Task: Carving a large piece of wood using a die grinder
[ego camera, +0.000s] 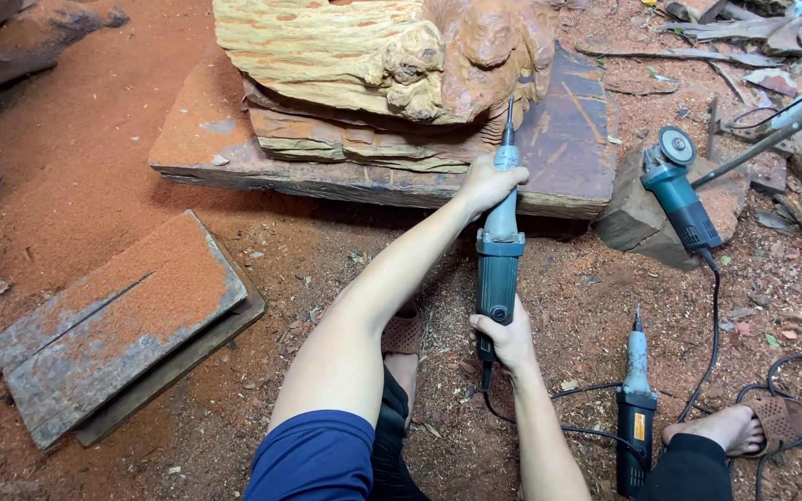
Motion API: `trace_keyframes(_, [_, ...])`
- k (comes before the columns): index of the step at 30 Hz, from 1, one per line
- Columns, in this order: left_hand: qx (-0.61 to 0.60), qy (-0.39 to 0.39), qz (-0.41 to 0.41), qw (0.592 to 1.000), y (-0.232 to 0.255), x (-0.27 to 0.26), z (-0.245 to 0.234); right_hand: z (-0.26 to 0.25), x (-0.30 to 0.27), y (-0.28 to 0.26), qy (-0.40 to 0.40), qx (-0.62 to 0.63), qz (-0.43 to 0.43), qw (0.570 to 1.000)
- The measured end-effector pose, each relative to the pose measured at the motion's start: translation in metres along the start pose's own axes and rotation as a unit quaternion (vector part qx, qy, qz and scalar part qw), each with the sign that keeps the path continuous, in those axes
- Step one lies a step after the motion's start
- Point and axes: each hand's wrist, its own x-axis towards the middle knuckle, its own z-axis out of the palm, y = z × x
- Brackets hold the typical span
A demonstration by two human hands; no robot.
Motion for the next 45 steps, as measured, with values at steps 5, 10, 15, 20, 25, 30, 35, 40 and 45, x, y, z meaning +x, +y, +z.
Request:
trace_keyframes(5, [0.007,0.003,0.002,1.0,0.013,-0.016,-0.006,-0.001,-0.002,0.003,0.001,0.016,0.002,1.0])
trace_keyframes(10, [0.041,0.016,-0.024,0.999,0.012,-0.018,-0.008,-0.004,-0.001,0.007,-0.011,0.027,0.004,1.0])
trace_keyframes(15, [0.075,0.023,-0.041,0.996,0.015,-0.022,-0.008,-0.01,0.005,0.019,-0.023,0.01,0.001,1.0])
trace_keyframes(20, [0.069,0.027,-0.052,0.996,0.025,-0.037,-0.013,-0.032,0.025,0.053,-0.024,0.003,-0.004,1.0])
trace_keyframes(25, [0.063,0.028,-0.044,0.997,0.025,-0.035,-0.012,-0.027,0.02,0.044,-0.023,-0.034,-0.009,0.999])
trace_keyframes(30, [0.042,0.034,-0.033,0.998,0.03,-0.044,-0.012,-0.027,0.019,0.052,-0.004,-0.111,-0.028,0.993])
trace_keyframes(35, [0.02,0.032,-0.025,0.999,0.011,-0.033,-0.009,-0.028,0.018,0.05,-0.001,-0.138,-0.023,0.99])
trace_keyframes(40, [0.033,0.029,-0.044,0.998,0.01,-0.024,-0.008,-0.028,0.022,0.052,0.009,-0.155,-0.039,0.987])
trace_keyframes(45, [0.009,0.027,-0.023,0.999,0.025,-0.035,-0.01,-0.029,0.021,0.043,0.009,-0.157,-0.031,0.987])
